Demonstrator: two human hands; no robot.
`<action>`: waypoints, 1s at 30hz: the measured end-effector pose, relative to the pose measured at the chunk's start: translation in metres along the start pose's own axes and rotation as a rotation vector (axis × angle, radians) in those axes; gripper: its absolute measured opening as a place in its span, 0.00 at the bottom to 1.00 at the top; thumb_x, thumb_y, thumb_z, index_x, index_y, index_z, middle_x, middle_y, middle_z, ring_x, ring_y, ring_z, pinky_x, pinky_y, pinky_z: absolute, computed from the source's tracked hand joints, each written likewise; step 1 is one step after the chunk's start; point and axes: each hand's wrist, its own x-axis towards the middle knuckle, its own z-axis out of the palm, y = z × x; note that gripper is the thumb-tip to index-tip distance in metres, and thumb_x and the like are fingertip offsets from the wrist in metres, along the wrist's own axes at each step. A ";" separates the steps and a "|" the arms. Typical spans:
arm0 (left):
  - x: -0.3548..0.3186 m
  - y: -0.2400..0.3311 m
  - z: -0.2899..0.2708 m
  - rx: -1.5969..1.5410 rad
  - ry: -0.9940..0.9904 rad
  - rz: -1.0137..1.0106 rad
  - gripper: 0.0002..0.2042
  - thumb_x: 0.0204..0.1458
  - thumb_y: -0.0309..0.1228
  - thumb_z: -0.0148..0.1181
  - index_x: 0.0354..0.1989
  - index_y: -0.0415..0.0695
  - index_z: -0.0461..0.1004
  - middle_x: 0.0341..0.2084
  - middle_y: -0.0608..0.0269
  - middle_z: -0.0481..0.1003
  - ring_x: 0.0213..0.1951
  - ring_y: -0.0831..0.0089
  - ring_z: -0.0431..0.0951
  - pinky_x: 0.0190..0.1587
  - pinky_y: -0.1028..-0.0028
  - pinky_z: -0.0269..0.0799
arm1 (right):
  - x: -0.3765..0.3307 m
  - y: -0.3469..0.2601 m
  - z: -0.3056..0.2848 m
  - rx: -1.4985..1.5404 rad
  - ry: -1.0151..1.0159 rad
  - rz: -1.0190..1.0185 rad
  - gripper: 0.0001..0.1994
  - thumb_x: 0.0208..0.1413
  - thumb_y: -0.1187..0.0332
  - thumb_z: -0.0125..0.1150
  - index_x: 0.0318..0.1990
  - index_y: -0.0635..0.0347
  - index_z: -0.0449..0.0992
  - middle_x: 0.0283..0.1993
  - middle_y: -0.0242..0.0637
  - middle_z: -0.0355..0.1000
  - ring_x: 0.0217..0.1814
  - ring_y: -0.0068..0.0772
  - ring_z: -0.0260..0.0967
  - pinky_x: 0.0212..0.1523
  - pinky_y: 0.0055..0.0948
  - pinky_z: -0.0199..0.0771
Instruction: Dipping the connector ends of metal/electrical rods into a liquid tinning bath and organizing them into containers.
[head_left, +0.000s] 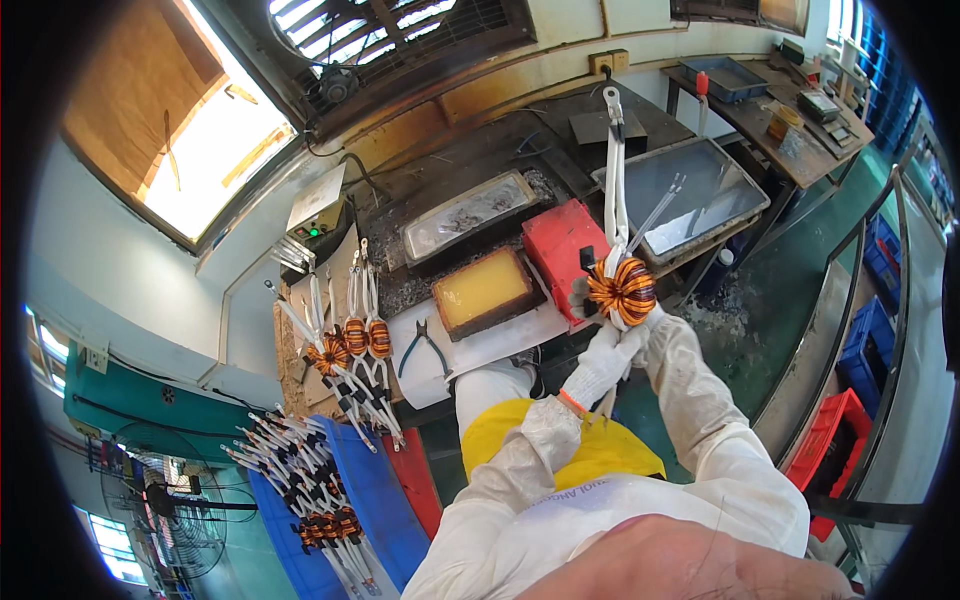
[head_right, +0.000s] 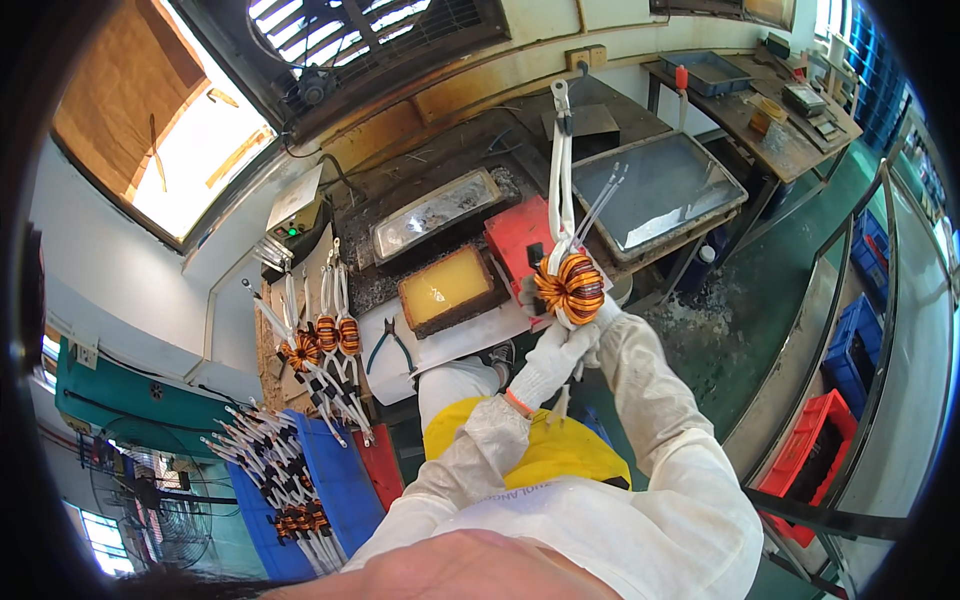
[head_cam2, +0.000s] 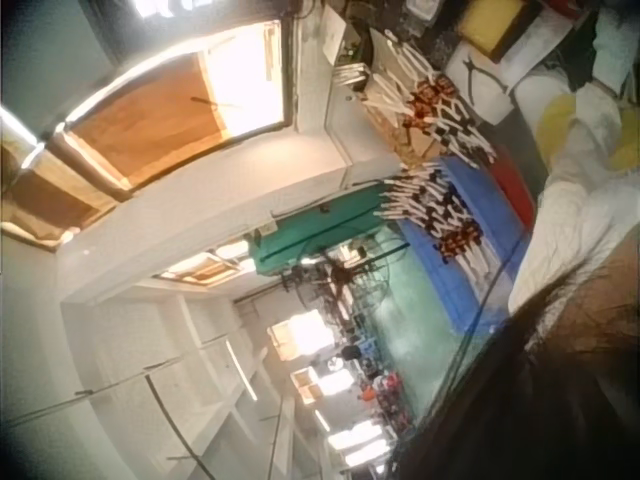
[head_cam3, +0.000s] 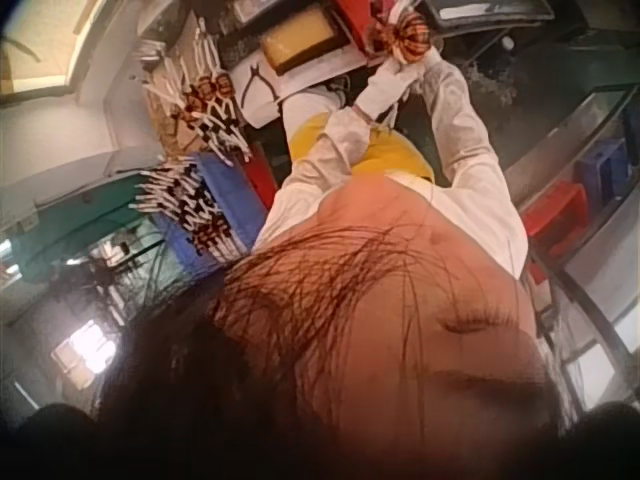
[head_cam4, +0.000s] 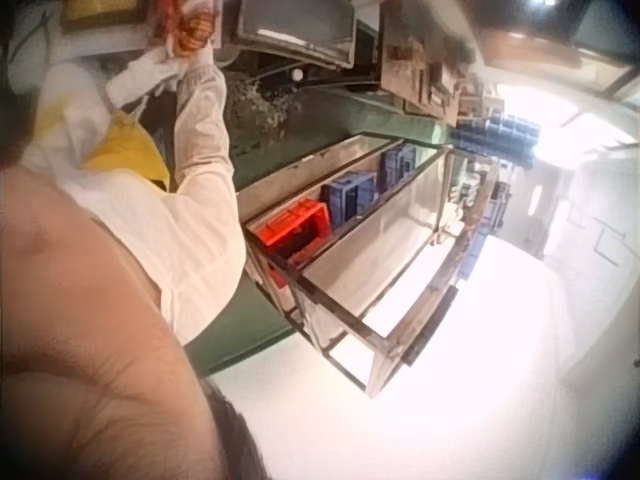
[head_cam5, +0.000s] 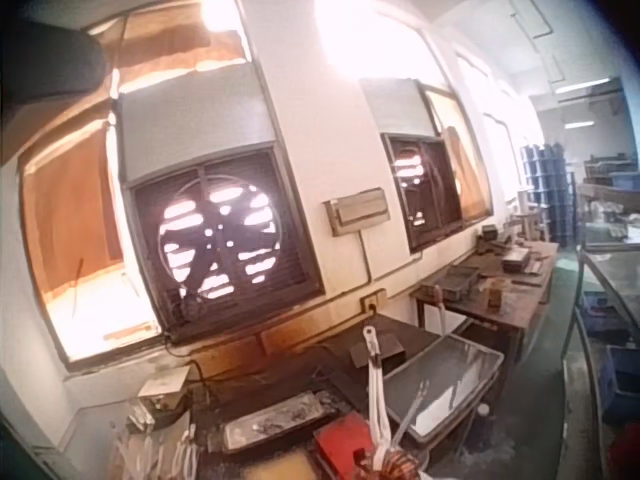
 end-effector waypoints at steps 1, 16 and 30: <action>-0.002 0.000 -0.002 0.034 0.048 0.035 0.16 0.59 0.40 0.56 0.45 0.40 0.72 0.28 0.64 0.74 0.25 0.75 0.76 0.24 0.77 0.69 | -0.003 -0.005 0.023 -0.268 0.249 -0.044 0.29 0.69 0.46 0.43 0.69 0.52 0.61 0.61 0.38 0.72 0.62 0.41 0.69 0.64 0.43 0.70; 0.001 -0.033 0.021 0.587 0.073 -0.209 0.37 0.54 0.58 0.52 0.63 0.39 0.60 0.50 0.36 0.74 0.52 0.44 0.76 0.56 0.57 0.70 | -0.099 0.020 0.068 -0.115 0.616 -0.300 0.20 0.64 0.63 0.55 0.60 0.63 0.66 0.51 0.39 0.72 0.48 0.31 0.73 0.52 0.34 0.76; 0.019 -0.024 0.048 0.153 -0.055 -0.372 0.20 0.57 0.48 0.56 0.44 0.41 0.69 0.30 0.65 0.75 0.28 0.76 0.77 0.34 0.76 0.75 | -0.109 0.002 0.028 -0.132 0.817 -0.160 0.19 0.64 0.50 0.57 0.49 0.57 0.74 0.35 0.33 0.75 0.26 0.23 0.69 0.21 0.25 0.68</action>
